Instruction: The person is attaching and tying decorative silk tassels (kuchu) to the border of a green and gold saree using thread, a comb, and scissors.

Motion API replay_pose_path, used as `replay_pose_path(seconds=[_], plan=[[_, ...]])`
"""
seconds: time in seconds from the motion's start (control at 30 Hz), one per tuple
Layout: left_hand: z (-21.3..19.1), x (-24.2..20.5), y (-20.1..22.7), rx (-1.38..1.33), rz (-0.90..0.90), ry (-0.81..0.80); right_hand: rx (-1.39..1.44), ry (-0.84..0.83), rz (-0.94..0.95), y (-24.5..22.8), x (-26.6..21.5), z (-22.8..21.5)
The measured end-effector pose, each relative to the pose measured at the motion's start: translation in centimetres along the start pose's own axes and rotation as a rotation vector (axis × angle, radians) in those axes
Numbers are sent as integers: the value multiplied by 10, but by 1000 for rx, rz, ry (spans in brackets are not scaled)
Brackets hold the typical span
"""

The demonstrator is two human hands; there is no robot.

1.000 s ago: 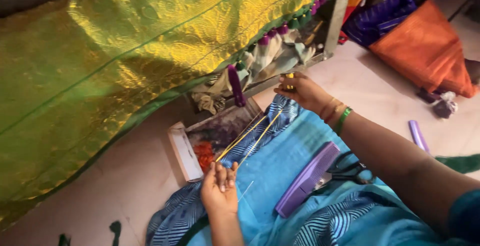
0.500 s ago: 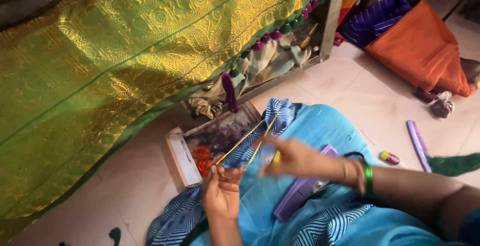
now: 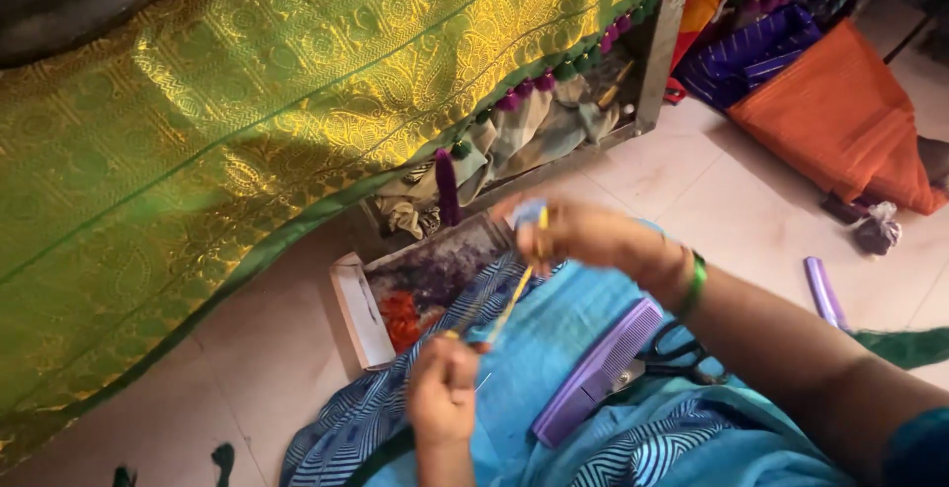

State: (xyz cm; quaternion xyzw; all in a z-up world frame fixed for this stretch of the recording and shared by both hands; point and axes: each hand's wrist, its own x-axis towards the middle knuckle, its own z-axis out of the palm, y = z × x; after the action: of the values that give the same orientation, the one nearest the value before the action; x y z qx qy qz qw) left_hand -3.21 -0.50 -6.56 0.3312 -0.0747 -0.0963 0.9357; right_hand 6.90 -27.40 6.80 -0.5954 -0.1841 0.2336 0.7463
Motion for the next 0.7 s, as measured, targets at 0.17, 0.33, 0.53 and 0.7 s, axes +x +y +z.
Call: replay_pose_path(seconds=[0.17,0.33,0.53,0.7], plan=[[-10,9,6,-393,151,113,372,436,-56,53,38,-114],[-28,11,0,-439,120,210,346,680,-23,88,4,-125],[10,16,14,-447,46,274,-77,534,70,3,-51,8],[90,15,26,-134,-35,269,13,-324,371,-35,-76,130]])
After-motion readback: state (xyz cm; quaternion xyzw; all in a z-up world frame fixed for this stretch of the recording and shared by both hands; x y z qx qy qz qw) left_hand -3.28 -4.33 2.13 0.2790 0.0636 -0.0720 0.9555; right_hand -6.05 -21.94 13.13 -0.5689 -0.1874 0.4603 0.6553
